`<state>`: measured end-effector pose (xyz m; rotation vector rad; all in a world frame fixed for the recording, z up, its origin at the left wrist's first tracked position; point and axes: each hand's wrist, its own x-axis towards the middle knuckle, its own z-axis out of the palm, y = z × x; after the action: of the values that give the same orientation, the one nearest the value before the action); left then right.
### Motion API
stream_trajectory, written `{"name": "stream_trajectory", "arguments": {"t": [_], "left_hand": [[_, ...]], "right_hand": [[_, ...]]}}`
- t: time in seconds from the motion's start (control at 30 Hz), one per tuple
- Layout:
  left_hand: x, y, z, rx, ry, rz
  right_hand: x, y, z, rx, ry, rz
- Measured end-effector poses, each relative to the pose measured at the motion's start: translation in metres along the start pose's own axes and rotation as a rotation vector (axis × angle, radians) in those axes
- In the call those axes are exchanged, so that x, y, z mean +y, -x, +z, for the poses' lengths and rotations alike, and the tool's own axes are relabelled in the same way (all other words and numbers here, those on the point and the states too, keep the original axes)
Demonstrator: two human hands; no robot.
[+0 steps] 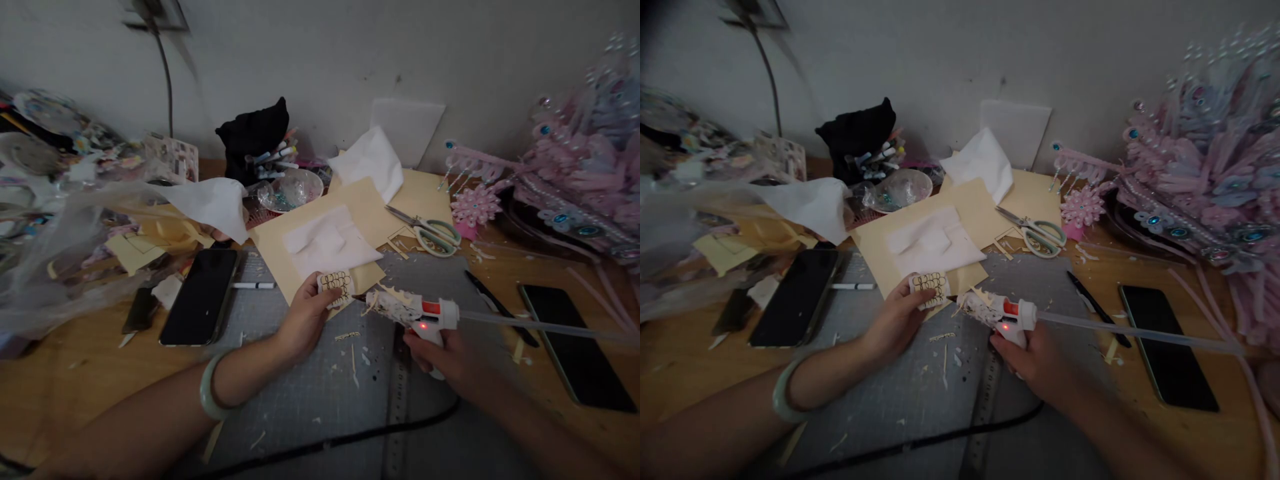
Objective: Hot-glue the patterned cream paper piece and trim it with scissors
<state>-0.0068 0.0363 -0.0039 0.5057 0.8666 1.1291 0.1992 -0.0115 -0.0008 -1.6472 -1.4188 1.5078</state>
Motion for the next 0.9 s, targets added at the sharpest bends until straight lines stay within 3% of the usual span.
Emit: {"name": "stream_trajectory", "arguments": {"t": [0.3,0.63,0.9], "left_hand": [[0.000,0.001,0.000,-0.022,0.011,-0.007],[-0.001,0.000,-0.002,-0.049,-0.047,-0.002],[0.001,0.002,0.001,-0.030,-0.078,-0.031]], "right_hand": [[-0.006,0.001,-0.001,-0.004,0.043,0.012],[0.011,-0.001,-0.001,-0.003,0.003,-0.035],[0.002,0.001,-0.002,-0.008,0.051,-0.052]]}}
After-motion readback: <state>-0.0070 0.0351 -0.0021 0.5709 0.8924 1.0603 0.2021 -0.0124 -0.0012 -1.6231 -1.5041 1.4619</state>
